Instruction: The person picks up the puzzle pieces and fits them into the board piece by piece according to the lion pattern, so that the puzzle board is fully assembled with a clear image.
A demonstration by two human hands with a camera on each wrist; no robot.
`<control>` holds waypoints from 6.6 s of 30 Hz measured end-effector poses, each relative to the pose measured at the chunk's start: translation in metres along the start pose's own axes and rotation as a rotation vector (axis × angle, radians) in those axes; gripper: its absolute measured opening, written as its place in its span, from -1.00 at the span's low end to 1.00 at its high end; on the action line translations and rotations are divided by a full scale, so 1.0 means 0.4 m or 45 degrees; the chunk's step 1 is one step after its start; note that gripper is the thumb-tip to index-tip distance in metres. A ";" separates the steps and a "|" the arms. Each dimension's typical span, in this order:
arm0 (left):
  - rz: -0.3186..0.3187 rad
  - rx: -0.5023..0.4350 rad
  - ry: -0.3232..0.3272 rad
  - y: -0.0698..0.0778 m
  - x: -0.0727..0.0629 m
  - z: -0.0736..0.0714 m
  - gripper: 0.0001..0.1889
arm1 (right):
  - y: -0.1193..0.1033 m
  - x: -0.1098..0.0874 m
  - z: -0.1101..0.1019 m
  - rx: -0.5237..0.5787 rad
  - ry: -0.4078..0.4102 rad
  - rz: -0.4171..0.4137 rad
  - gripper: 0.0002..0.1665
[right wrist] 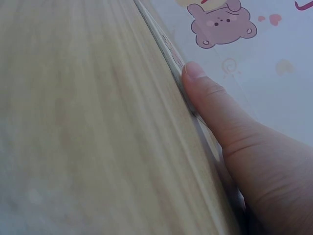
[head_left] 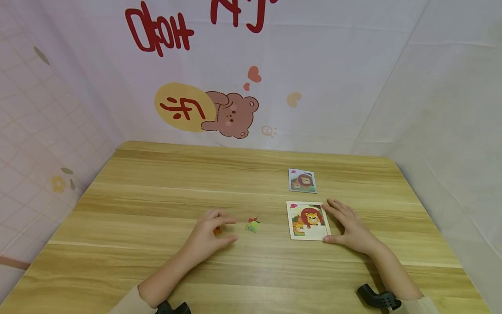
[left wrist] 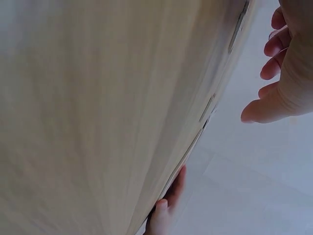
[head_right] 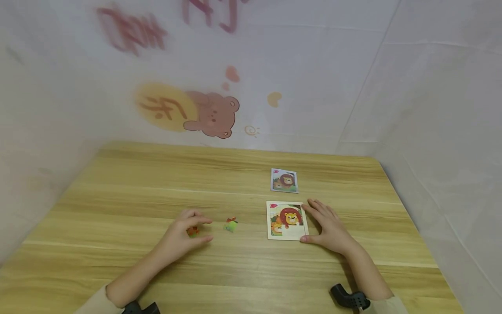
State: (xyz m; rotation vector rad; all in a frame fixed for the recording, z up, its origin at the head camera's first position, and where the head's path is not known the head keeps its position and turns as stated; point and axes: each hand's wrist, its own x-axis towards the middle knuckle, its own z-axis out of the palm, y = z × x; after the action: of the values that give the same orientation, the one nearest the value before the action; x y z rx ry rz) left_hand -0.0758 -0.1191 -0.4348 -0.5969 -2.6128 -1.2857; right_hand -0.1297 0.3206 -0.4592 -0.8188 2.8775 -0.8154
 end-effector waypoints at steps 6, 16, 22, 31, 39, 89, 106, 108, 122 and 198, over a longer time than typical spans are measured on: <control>-0.005 0.030 -0.002 -0.036 -0.023 -0.039 -0.55 | 0.003 0.000 0.001 -0.001 -0.002 0.007 0.13; -0.072 0.087 -0.048 -0.078 -0.053 -0.080 -0.50 | -0.002 0.000 0.004 0.000 0.004 0.000 0.11; -0.135 0.148 -0.078 -0.086 -0.056 -0.084 -0.55 | -0.001 -0.001 0.004 -0.004 0.003 0.000 0.12; -0.205 0.155 -0.093 -0.087 -0.052 -0.082 -0.62 | 0.001 0.001 0.002 0.006 -0.004 0.004 0.12; -0.178 0.087 -0.050 -0.086 -0.048 -0.075 -0.64 | 0.000 -0.001 0.003 -0.002 0.006 -0.011 0.12; 0.143 -0.051 -0.131 0.100 0.154 0.228 -0.67 | -0.002 0.000 -0.007 0.009 -0.026 -0.014 0.25; 0.181 0.248 -0.209 0.166 0.212 0.345 -0.67 | -0.002 -0.001 -0.004 -0.002 -0.012 -0.037 0.24; 0.161 0.269 -0.232 0.170 0.216 0.355 -0.67 | -0.001 -0.001 -0.003 -0.005 -0.009 -0.039 0.23; 0.089 0.299 -0.292 0.170 0.221 0.376 -0.68 | 0.003 -0.001 -0.002 0.006 -0.016 -0.035 0.24; 0.117 -0.022 -0.270 0.064 0.149 0.156 -0.54 | 0.006 -0.003 0.001 0.026 -0.012 -0.029 0.26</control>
State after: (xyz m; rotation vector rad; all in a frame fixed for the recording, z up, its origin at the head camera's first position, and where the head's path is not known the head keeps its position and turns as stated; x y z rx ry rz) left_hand -0.1174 -0.0393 -0.4357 -0.8901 -2.7052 -1.2820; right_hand -0.1296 0.3227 -0.4609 -0.8522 2.8519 -0.8395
